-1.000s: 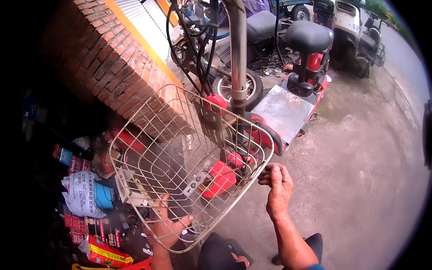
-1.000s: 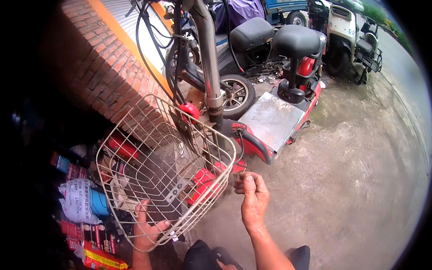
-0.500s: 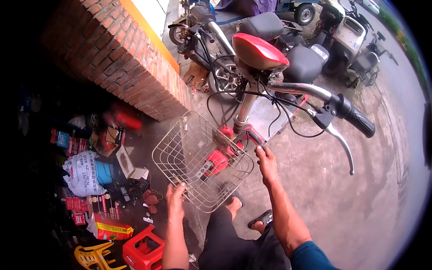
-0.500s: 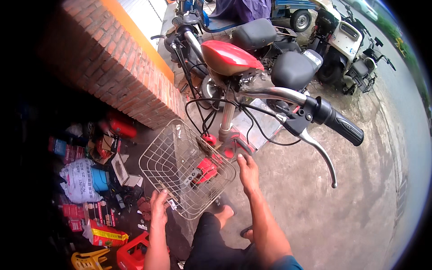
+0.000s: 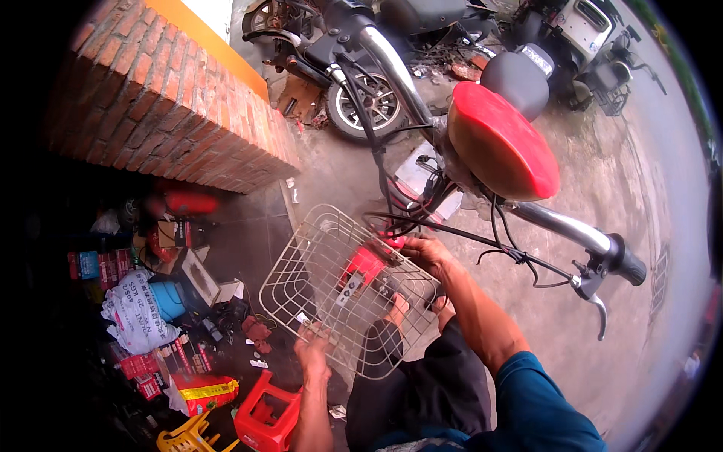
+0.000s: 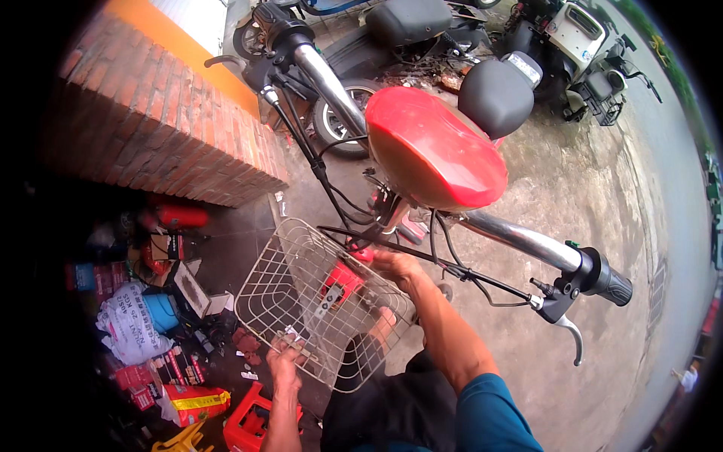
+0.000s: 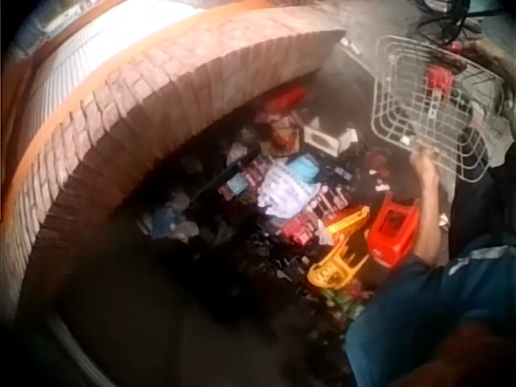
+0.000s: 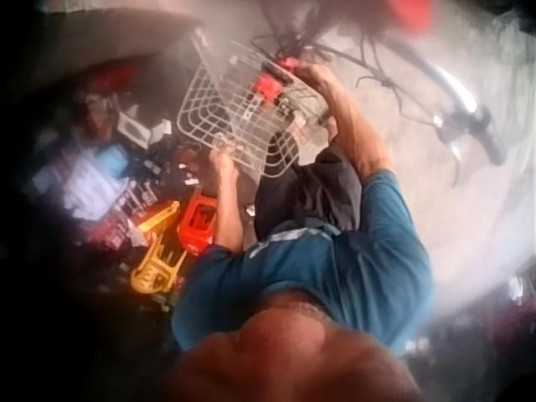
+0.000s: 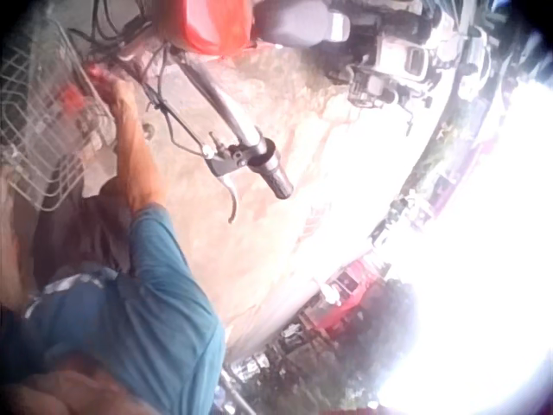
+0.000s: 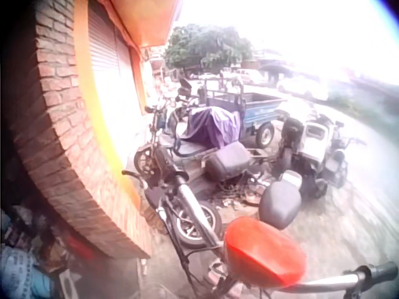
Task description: The person welds a metal frame using a welding torch, then positions a metal sheet onto the frame with assistance from another person. Finally, the person attaches a wire basket to the front of a red scooter.
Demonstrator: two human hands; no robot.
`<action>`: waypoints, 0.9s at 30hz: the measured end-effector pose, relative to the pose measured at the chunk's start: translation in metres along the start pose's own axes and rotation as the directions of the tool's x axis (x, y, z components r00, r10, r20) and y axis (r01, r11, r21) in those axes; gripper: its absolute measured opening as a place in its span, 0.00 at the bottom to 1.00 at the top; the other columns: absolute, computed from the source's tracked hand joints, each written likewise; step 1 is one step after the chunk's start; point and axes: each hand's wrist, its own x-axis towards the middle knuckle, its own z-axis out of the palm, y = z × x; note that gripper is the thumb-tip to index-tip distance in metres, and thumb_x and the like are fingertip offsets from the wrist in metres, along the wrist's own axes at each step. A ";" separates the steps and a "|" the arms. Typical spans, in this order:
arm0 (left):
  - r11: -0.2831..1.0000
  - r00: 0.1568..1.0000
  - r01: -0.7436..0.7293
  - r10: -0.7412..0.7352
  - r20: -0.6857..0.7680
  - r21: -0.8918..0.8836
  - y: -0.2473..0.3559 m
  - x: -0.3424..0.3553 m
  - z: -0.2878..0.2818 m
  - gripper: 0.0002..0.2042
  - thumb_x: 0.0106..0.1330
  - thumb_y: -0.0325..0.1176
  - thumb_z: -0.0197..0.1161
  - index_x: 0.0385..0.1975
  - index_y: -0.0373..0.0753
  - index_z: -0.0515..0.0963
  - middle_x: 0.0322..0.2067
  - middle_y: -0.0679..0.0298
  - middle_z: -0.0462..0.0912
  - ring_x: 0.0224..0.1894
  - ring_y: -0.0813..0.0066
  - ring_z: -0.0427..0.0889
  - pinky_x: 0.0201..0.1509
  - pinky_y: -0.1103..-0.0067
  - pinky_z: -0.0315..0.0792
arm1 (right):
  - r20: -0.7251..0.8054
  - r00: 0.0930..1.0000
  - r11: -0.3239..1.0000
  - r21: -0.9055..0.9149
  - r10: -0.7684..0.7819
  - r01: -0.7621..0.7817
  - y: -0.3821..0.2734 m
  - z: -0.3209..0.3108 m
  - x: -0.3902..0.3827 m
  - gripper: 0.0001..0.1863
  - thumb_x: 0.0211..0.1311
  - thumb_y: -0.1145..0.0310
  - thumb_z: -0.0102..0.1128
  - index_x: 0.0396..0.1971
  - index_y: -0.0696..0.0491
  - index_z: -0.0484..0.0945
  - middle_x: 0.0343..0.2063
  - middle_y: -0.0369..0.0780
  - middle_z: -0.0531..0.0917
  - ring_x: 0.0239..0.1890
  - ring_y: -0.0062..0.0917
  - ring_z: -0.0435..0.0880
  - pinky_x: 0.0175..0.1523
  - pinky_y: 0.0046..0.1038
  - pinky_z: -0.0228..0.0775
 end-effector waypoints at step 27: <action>0.997 0.999 -0.025 0.028 -0.036 0.068 0.042 -0.031 0.035 0.19 0.51 0.24 0.57 0.46 0.33 0.71 0.38 0.65 0.76 0.42 0.69 0.81 0.38 0.74 0.78 | 0.139 0.986 0.992 0.098 -0.092 0.079 -0.016 -0.004 0.003 0.17 0.61 0.74 0.60 0.48 0.66 0.75 0.43 0.46 0.82 0.42 0.29 0.83 0.48 0.29 0.77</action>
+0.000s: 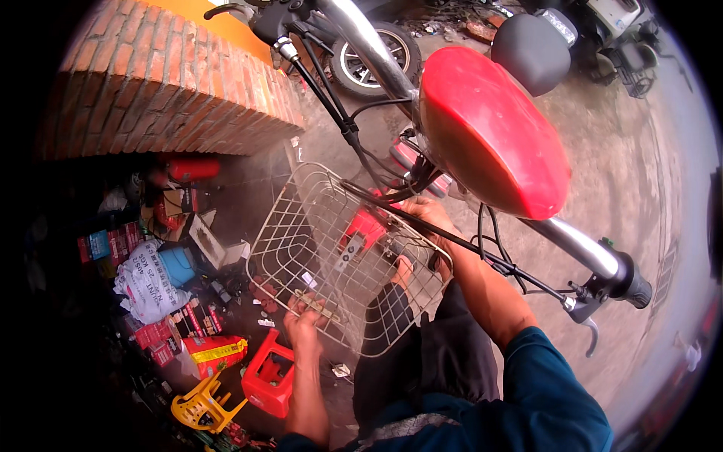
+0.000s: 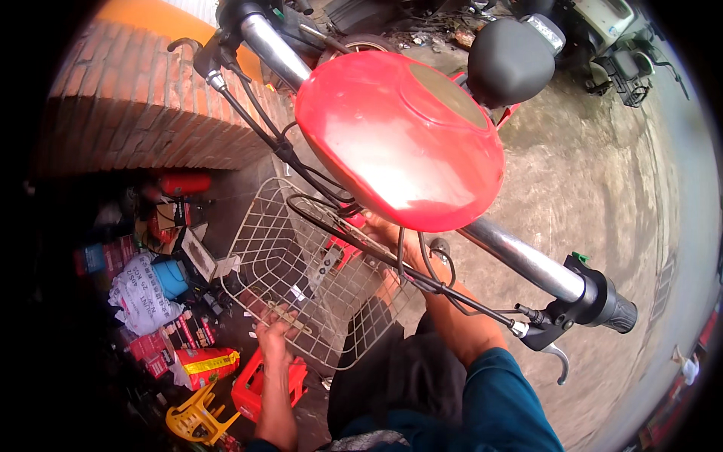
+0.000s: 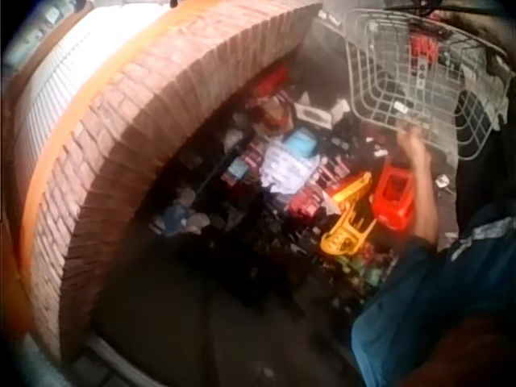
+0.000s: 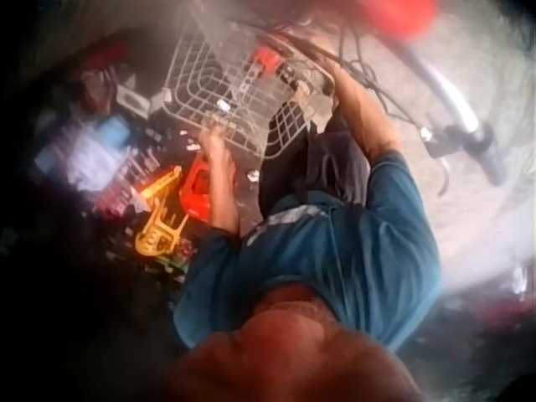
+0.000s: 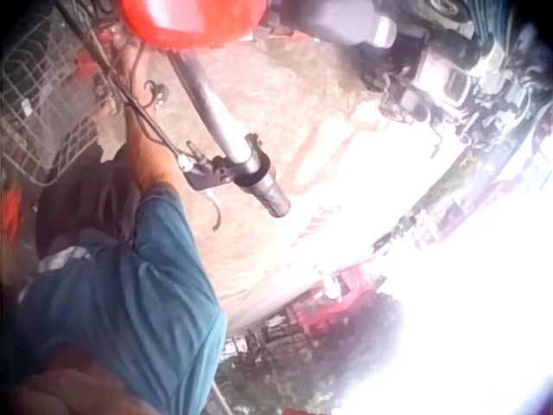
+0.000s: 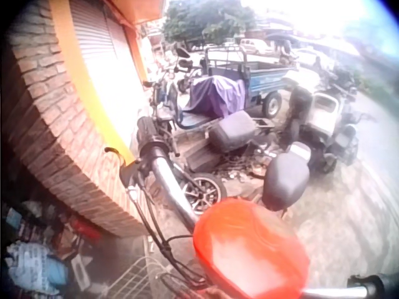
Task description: The person welds a metal frame using a welding torch, then positions a metal sheet onto the frame with assistance from another person. Finally, the person attaches a wire basket to the front of a red scooter.
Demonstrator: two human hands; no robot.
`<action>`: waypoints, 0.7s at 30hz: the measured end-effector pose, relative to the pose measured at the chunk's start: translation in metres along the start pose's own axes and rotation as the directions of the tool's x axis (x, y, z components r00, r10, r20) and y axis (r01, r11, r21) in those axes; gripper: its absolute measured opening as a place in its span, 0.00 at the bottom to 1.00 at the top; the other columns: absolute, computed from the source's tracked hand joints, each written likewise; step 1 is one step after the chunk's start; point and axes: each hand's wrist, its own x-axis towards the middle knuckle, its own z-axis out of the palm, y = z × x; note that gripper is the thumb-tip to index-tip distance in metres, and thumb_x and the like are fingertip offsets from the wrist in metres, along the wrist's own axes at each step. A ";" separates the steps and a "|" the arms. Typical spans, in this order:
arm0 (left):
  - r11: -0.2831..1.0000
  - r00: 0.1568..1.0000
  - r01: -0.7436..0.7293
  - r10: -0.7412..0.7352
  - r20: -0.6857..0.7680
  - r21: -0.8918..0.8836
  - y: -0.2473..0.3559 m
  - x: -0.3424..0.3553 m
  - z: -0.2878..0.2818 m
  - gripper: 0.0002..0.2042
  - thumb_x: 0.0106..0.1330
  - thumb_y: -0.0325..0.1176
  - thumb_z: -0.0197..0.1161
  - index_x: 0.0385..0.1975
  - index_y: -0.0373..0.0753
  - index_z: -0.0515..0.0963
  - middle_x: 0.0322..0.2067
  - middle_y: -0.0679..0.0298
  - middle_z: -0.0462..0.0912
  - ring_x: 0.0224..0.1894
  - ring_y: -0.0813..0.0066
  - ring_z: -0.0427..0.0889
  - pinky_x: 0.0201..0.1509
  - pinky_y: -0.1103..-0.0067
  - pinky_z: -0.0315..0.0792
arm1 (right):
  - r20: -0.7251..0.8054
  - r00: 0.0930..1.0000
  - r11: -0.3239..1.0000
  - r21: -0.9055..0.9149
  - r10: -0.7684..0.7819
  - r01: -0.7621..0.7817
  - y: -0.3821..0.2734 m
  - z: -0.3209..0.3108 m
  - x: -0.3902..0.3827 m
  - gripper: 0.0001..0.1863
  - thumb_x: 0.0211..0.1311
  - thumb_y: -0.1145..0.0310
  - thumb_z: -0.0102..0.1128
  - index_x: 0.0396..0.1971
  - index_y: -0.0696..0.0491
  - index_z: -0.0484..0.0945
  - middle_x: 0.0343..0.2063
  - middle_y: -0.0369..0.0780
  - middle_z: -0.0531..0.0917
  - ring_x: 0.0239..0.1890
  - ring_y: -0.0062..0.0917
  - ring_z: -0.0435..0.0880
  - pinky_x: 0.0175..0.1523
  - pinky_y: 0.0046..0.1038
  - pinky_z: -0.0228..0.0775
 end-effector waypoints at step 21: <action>0.987 0.999 0.031 -0.034 0.011 0.156 0.006 0.009 0.002 0.21 0.58 0.22 0.54 0.54 0.35 0.66 0.43 0.64 0.77 0.44 0.72 0.80 0.38 0.76 0.77 | -0.241 0.962 0.861 -0.454 0.130 -0.230 -0.031 -0.003 -0.014 0.11 0.62 0.64 0.59 0.36 0.57 0.79 0.26 0.37 0.82 0.26 0.21 0.80 0.34 0.23 0.72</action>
